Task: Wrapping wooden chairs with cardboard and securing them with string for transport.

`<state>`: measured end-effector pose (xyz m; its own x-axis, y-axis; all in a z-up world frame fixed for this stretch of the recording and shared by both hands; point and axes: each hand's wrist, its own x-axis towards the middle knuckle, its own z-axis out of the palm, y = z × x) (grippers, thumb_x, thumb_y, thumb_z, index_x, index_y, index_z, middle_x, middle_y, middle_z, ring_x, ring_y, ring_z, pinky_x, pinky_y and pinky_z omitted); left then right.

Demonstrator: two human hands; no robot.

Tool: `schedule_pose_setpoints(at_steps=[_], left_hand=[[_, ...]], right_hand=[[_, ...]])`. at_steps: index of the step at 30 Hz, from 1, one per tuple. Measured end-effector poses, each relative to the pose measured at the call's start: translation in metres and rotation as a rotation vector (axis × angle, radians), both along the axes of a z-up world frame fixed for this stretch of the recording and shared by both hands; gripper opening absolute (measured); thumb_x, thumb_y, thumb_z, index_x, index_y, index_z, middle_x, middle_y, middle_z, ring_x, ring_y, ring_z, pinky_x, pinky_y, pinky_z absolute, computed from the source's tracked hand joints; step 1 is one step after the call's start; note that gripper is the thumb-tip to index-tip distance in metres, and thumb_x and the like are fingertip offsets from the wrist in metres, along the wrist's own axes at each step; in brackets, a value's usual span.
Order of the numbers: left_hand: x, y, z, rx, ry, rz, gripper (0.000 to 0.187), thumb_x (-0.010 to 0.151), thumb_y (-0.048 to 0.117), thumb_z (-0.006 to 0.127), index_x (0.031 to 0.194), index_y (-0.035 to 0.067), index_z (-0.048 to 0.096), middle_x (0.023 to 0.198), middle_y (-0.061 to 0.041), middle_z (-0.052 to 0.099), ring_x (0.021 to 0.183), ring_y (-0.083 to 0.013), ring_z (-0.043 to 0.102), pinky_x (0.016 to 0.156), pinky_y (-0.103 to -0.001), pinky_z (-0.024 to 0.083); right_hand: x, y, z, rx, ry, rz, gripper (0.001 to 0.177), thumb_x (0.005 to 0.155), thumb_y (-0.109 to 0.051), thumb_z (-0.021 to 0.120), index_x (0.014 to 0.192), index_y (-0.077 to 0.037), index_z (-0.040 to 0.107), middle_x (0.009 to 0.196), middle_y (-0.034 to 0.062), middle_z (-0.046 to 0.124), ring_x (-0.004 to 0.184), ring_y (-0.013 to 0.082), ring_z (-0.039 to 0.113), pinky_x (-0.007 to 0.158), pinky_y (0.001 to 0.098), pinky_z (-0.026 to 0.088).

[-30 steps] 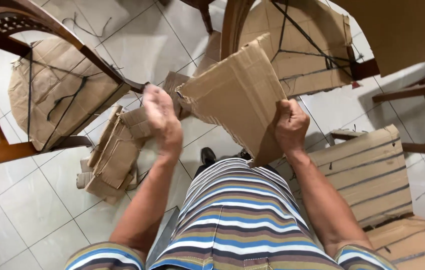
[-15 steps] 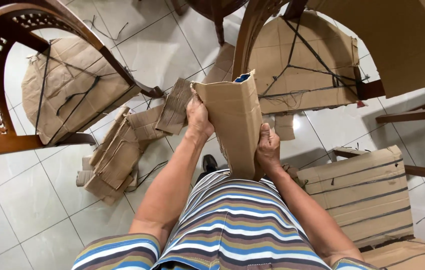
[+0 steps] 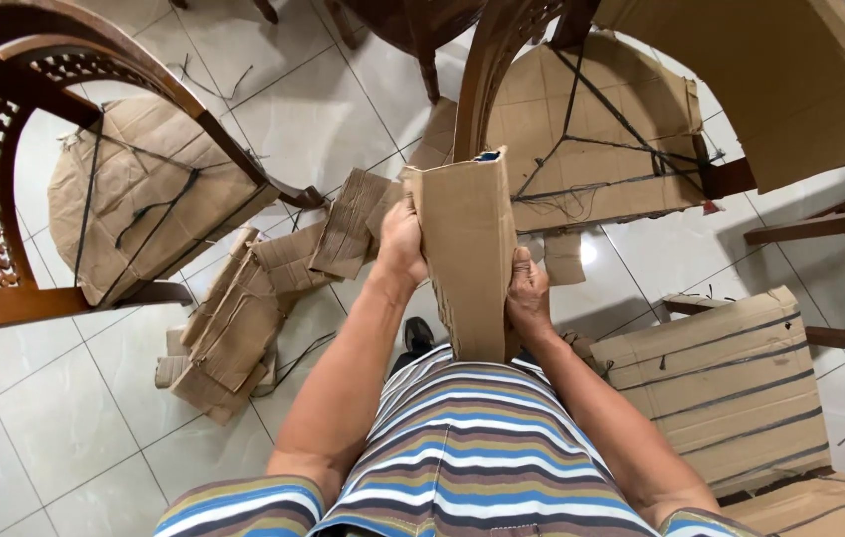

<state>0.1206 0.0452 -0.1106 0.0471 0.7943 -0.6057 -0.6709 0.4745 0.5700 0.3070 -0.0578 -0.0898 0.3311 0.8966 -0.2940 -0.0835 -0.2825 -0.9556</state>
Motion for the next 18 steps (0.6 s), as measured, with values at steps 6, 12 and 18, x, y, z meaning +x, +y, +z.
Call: schedule_pose_setpoints(at_steps=[6,12,18], left_hand=[[0.027,-0.012,0.04,0.508,1.391,0.502,0.023,0.109,0.027,0.057,0.1,0.008,0.064,0.102,-0.007,0.06,0.096,-0.0249,0.065,0.092,-0.033,0.049],[0.049,-0.023,0.069,0.345,1.269,0.342,0.045,0.114,0.041,0.036,0.103,0.002,0.057,0.094,-0.021,0.058,0.096,-0.0445,0.06,0.091,-0.047,0.047],[0.055,-0.024,0.067,0.322,1.093,0.34,0.057,0.111,0.045,0.039,0.085,0.003,0.067,0.08,-0.023,0.067,0.081,-0.0359,0.067,0.086,-0.041,0.051]], right_hand=[[-0.002,-0.003,-0.002,0.102,-0.237,-0.001,0.052,0.114,-0.033,0.046,0.067,-0.012,0.051,0.058,0.0059,0.051,0.062,0.017,0.048,0.064,0.0361,0.046],[-0.021,-0.008,0.038,0.108,-0.301,0.026,0.049,0.113,-0.034,0.046,0.071,-0.01,0.052,0.059,0.0087,0.049,0.064,0.0181,0.049,0.065,0.038,0.047],[-0.012,-0.011,0.003,0.096,-0.118,0.031,0.051,0.115,-0.032,0.041,0.068,-0.015,0.05,0.06,-0.0033,0.051,0.064,0.012,0.047,0.067,0.0294,0.047]])
